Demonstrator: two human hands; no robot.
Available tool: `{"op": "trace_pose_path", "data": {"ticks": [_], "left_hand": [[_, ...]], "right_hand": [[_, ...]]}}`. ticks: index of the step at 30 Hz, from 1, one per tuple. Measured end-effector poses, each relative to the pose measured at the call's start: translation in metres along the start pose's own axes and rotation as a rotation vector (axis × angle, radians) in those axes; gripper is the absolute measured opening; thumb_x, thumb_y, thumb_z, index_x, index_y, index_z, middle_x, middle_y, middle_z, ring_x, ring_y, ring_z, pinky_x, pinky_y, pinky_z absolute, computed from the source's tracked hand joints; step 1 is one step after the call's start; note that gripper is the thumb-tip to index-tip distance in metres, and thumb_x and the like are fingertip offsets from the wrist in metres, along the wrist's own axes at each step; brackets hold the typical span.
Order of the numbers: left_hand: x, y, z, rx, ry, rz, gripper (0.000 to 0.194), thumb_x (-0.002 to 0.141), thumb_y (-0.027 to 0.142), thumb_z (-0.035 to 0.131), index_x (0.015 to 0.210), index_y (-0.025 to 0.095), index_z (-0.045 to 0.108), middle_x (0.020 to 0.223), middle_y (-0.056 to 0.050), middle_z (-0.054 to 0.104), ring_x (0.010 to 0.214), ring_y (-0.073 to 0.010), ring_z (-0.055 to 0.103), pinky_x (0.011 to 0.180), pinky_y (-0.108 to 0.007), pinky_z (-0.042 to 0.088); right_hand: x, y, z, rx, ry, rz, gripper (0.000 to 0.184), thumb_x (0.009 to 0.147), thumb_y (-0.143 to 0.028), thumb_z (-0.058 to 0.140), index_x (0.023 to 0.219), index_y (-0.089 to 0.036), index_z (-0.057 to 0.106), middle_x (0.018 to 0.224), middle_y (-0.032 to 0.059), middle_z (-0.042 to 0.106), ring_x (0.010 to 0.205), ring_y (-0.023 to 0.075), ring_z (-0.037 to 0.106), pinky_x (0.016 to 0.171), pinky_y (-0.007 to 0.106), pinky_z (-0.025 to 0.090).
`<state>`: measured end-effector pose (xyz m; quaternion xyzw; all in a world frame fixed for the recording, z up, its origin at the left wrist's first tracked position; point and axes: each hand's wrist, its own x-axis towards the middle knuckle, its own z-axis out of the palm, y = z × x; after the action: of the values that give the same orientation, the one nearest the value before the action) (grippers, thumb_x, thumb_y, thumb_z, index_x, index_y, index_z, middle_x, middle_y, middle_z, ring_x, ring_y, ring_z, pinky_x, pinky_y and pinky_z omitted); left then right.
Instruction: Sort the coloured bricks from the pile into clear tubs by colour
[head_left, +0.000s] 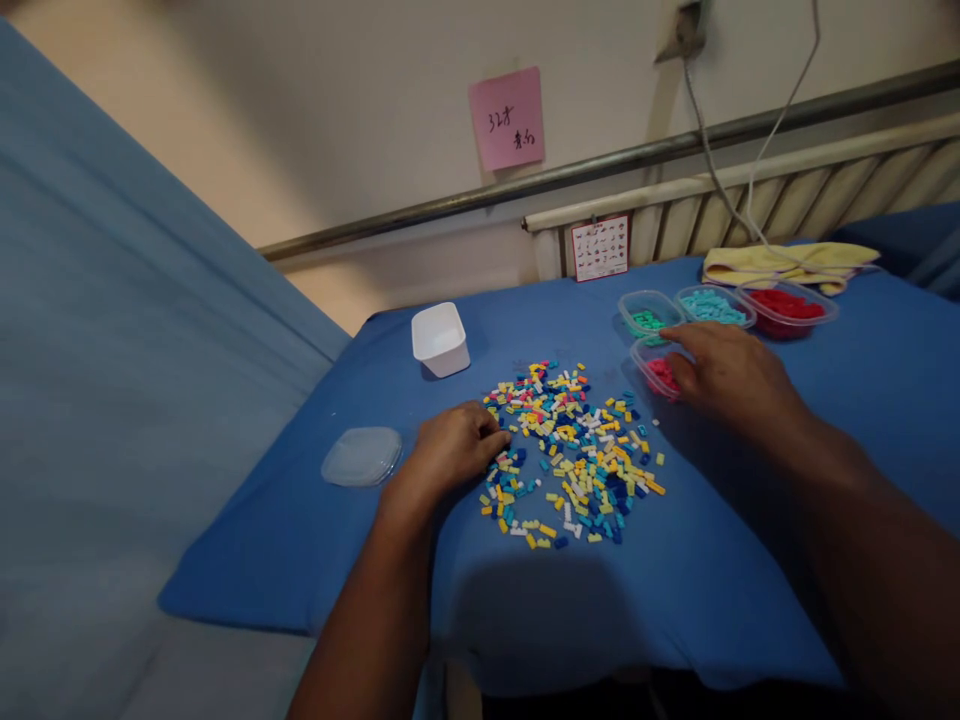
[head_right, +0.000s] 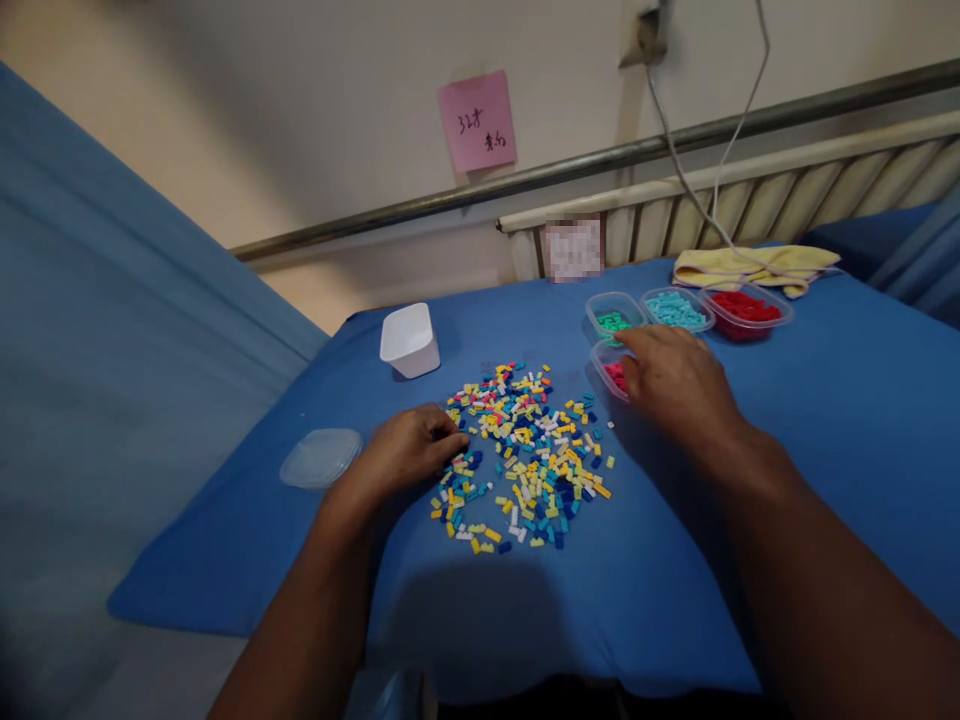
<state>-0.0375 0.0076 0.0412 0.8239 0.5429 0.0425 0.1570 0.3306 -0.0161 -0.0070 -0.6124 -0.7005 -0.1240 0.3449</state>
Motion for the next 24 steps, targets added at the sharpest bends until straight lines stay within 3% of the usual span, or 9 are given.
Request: {"op": "trace_pose_path", "data": {"ticks": [3,6,11,14,24], "left_hand": [[0.0,0.002,-0.001,0.008,-0.019,0.032,0.021,0.091,0.04,0.068,0.092,0.022,0.079,0.099,-0.007,0.076,0.079,-0.0187,0.065,0.066,-0.028,0.039],[0.001,0.008,0.003,-0.108,-0.004,0.006,0.02,0.09,0.038,0.068,0.092,0.02,0.076,0.087,-0.005,0.074,0.073,-0.0172,0.062,0.064,-0.028,0.039],[0.003,0.028,0.021,-0.717,-0.032,0.026,0.025,0.088,0.041,0.072,0.09,0.017,0.068,0.072,0.0,0.065,0.062,-0.0115,0.055,0.06,-0.024,0.04],[0.005,0.037,0.03,-0.977,-0.099,0.027,0.027,0.08,0.037,0.08,0.088,0.015,0.067,0.069,0.002,0.062,0.06,-0.0086,0.052,0.059,-0.022,0.039],[0.007,0.037,0.027,-1.242,-0.264,0.017,0.038,0.074,0.042,0.092,0.086,0.014,0.07,0.07,0.001,0.066,0.059,-0.0067,0.054,0.059,-0.021,0.042]], "right_hand": [[0.002,-0.006,0.002,0.074,0.03,-0.066,0.032,0.097,-0.02,0.059,0.126,-0.021,0.072,0.122,0.0179,0.075,0.114,0.0385,0.069,0.099,0.056,0.054],[0.002,-0.031,0.001,0.186,0.027,-0.16,0.03,0.1,-0.021,0.057,0.126,-0.021,0.071,0.121,0.0168,0.075,0.114,0.0372,0.069,0.099,0.057,0.055],[-0.011,-0.091,0.003,0.485,-0.149,-0.35,0.032,0.103,-0.019,0.059,0.134,-0.023,0.066,0.124,0.0107,0.075,0.113,0.028,0.069,0.098,0.048,0.058],[-0.018,-0.113,0.007,0.538,-0.262,-0.471,0.026,0.105,-0.017,0.056,0.128,-0.021,0.068,0.113,0.01,0.075,0.104,0.0248,0.069,0.089,0.042,0.06],[-0.018,-0.112,0.009,0.672,-0.136,-0.401,0.015,0.107,-0.029,0.061,0.11,-0.022,0.074,0.097,0.0053,0.078,0.087,0.0182,0.072,0.078,0.032,0.058]]}}
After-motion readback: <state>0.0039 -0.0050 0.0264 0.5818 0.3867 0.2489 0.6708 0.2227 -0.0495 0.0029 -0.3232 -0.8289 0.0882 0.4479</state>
